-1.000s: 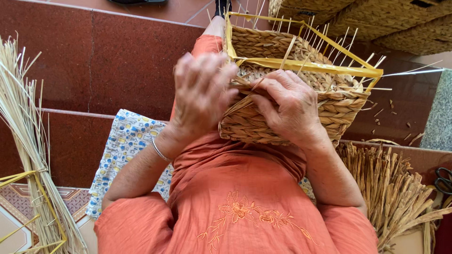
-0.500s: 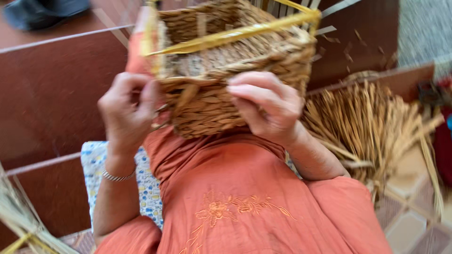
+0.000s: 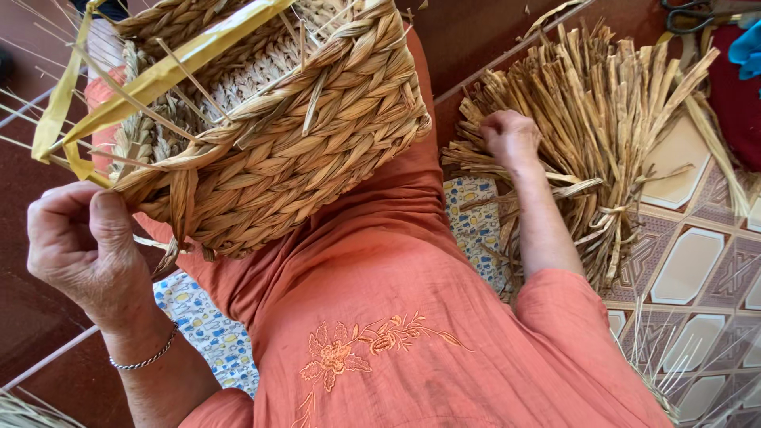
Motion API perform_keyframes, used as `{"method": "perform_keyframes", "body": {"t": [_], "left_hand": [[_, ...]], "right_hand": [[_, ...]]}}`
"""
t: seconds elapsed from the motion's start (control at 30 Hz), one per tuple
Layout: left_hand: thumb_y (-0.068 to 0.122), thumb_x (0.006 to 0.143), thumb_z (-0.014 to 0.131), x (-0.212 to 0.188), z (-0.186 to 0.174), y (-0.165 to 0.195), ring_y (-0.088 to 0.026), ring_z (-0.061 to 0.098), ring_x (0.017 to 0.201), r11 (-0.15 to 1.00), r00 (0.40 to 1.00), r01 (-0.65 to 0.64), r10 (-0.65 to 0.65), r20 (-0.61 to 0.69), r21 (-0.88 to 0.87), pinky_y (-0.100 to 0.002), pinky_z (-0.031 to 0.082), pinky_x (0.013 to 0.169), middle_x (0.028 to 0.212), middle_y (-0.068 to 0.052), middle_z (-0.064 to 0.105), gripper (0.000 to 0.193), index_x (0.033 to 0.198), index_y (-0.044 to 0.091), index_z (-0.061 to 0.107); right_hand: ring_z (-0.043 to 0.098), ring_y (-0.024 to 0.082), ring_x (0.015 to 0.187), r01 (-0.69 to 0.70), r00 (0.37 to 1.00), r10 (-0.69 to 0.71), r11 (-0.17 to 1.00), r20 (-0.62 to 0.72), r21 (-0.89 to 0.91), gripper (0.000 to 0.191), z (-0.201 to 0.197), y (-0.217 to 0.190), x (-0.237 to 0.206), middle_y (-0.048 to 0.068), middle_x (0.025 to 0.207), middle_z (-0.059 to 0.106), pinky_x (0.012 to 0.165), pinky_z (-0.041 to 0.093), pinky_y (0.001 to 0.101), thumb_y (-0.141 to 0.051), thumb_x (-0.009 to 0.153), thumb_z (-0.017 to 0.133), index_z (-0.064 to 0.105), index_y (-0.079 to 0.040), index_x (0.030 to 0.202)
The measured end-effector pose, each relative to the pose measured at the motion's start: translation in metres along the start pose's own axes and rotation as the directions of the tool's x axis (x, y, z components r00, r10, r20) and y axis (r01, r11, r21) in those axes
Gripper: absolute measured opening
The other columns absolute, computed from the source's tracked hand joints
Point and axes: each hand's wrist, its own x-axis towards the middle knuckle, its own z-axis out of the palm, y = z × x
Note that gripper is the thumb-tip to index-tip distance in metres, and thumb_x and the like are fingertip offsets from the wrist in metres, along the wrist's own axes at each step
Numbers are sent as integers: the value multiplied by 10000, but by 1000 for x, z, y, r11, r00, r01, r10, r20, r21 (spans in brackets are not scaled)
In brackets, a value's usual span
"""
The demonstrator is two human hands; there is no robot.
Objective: The person weaves a rectangular basket by hand, interlacing dried plant strips through a yellow frame. They repeatedly pull and tuck the strips to build up the basket walls, occasionally rotating the basket to access different sides.
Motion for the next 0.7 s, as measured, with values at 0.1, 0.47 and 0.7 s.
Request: {"method": "perform_keyframes", "body": {"t": [0.1, 0.47, 0.7], "left_hand": [[100, 1155, 699, -2, 2, -4, -33, 537, 757, 997, 998, 48, -50, -28, -62, -154, 457, 709, 979, 14, 579, 156, 1128, 3, 580], [73, 1176, 673, -4, 5, -6, -48, 584, 842, 1000, 1000, -9, 9, -27, 1, -181, 502, 788, 1004, -6, 598, 129, 1157, -6, 574], [24, 1202, 639, -6, 2, -6, -60, 624, 893, 999, 999, -32, 32, -3, 11, -183, 526, 841, 1041, -28, 641, 80, 1171, -27, 584]], "right_hand": [[629, 197, 787, 79, 984, -136, 913, -115, -399, 132, 17, -2, 1, 88, 882, 715, 649, 539, 318, -109, 760, 814, 776, -144, 881], [622, 205, 775, 236, 924, -308, 925, -225, -296, 135, -6, -16, 26, 36, 828, 681, 659, 458, 367, -79, 858, 772, 659, -151, 837], [692, 293, 737, 125, 987, -129, 991, -91, -50, 104, -9, -27, 43, 132, 859, 697, 695, 552, 460, -78, 1009, 695, 608, -68, 954]]}}
